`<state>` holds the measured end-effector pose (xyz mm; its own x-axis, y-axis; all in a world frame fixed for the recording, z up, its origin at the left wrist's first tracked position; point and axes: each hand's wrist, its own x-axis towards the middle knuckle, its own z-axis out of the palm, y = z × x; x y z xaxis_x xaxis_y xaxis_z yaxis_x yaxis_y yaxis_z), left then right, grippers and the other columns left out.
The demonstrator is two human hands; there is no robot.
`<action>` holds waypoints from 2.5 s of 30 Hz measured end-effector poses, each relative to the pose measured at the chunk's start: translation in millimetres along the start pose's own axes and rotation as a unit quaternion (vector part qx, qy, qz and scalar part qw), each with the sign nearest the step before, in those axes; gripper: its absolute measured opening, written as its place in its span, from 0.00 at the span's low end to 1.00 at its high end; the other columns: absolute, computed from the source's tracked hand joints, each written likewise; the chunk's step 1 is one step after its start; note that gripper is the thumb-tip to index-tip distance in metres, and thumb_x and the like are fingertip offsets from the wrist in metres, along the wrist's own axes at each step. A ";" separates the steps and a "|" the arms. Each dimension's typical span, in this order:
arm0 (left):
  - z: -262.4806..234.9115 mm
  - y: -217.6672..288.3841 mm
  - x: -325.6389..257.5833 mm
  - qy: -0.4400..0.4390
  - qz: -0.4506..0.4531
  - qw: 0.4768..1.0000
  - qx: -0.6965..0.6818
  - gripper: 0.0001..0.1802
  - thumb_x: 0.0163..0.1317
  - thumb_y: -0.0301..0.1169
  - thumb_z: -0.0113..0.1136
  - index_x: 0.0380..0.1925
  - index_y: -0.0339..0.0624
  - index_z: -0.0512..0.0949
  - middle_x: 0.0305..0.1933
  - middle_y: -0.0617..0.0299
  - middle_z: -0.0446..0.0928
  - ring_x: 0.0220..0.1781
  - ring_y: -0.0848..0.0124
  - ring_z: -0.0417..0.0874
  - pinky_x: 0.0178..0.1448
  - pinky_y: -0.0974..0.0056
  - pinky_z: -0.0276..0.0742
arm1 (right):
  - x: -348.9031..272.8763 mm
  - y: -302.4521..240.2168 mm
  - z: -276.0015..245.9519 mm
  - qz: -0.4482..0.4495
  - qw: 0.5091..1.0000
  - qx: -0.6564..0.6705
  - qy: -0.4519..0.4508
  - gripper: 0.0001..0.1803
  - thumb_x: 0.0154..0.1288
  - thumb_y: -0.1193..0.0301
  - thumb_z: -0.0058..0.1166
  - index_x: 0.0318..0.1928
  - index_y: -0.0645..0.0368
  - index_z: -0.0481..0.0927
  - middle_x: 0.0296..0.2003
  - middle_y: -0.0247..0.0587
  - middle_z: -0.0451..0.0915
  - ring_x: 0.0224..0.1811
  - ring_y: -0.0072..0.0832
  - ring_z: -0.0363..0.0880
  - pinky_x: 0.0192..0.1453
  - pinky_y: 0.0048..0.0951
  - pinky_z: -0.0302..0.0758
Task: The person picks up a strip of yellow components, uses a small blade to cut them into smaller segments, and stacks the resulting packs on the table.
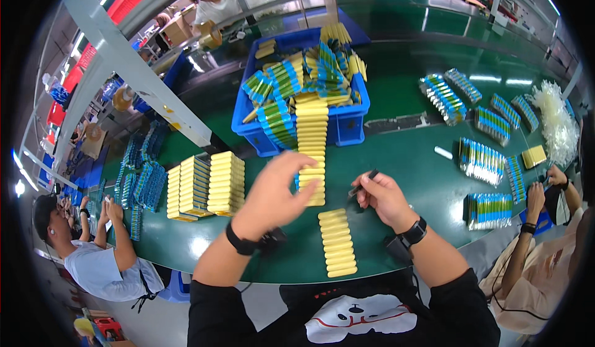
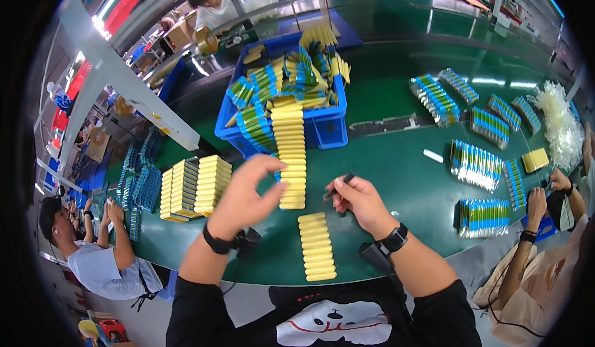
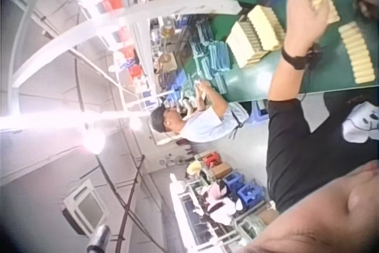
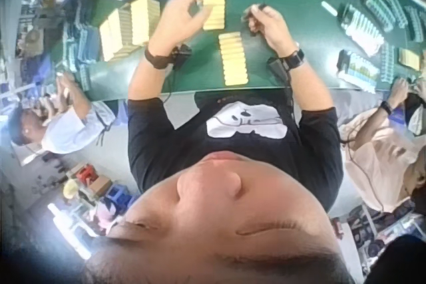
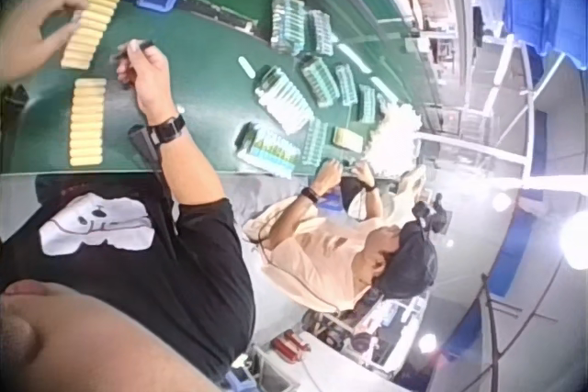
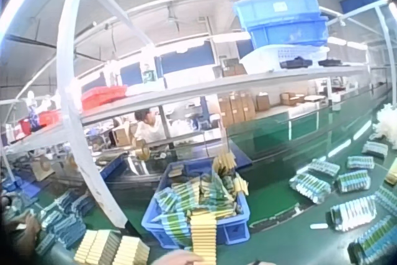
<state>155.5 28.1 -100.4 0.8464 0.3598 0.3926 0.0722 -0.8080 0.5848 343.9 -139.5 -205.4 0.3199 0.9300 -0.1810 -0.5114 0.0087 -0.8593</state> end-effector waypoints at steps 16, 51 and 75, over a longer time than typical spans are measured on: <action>-145.2 -231.4 248.4 -0.097 -0.178 0.947 0.248 0.27 0.61 0.38 0.68 0.58 0.39 0.78 0.60 0.50 0.80 0.64 0.56 0.80 0.68 0.57 0.74 | 9.2 15.9 -3.0 0.000 0.998 -0.054 -0.039 0.12 0.76 0.64 0.55 0.46 0.60 0.84 0.30 0.26 0.79 0.31 0.14 0.74 0.37 0.19 0.72; -66.7 33.0 26.0 0.112 0.016 0.992 -0.050 0.08 0.72 0.29 0.57 0.44 0.36 0.79 0.43 0.60 0.79 0.45 0.72 0.79 0.53 0.67 0.74 | -10.0 1.9 9.5 -0.104 0.957 0.016 -0.271 0.11 0.73 0.67 0.57 0.39 0.61 0.87 0.66 0.48 0.70 0.68 0.35 0.69 0.71 0.40 0.65; 40.2 -40.7 -68.8 0.043 -0.075 0.985 -0.147 0.18 0.68 0.26 0.56 0.58 0.43 0.76 0.58 0.55 0.76 0.61 0.61 0.77 0.63 0.61 0.71 | -73.4 -158.1 85.9 -0.451 0.790 -0.287 -0.301 0.05 0.57 0.73 0.66 0.31 0.62 0.86 0.31 0.43 0.87 0.34 0.38 0.83 0.52 0.37 0.74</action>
<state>115.6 17.5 -179.7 0.7889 0.5133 0.3378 0.0266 -0.5777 0.8158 332.7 -177.7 -15.1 -0.1788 0.6484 0.7400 0.2086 0.7600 -0.6155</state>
